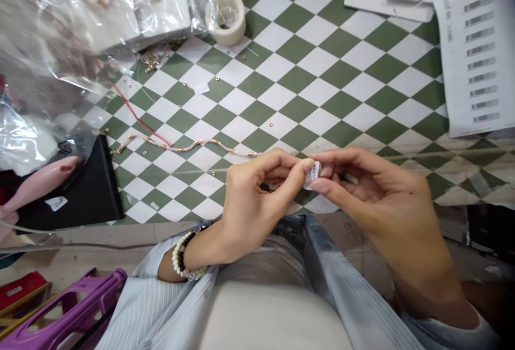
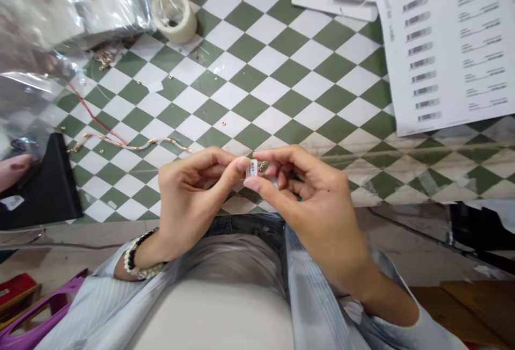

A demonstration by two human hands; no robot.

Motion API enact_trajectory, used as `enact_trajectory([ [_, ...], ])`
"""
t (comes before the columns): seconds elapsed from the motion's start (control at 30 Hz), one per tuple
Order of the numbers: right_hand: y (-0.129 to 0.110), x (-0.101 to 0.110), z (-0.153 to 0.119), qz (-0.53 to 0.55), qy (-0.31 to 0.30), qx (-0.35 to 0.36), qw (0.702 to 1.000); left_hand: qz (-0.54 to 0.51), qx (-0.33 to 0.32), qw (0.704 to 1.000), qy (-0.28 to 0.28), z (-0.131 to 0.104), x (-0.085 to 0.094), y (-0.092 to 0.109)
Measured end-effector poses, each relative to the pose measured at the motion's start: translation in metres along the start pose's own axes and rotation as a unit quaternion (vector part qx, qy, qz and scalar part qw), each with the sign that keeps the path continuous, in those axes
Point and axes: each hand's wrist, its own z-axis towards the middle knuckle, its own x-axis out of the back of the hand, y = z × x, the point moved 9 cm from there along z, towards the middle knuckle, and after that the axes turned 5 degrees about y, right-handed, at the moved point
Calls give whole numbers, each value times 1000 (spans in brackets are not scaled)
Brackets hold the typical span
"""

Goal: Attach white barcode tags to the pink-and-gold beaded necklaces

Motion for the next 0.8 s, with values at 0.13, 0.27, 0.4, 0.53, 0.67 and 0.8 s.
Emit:
enact_trajectory([
  [0.13, -1, -3, 7, 13, -6, 15, 1000, -6, 8, 1000, -17, 0, -3, -1],
  [0.27, 5, -3, 10, 41, -5, -20, 999, -29, 31, 998, -39, 3, -4, -1],
  [0.4, 8, -3, 8, 97, 7, -37, 995, -60, 68, 990, -104, 5, -14, -2],
  [0.53, 4, 4, 10, 69, 35, -15, 997, -59, 91, 987, -117, 6, -15, -5],
  [0.67, 0, -2, 14, 52, -28, -17, 998, -55, 83, 988, -120, 9, -15, -4],
  [0.8, -6, -5, 17, 77, -35, 12, 996, -59, 87, 985, -135, 10, -16, -6],
])
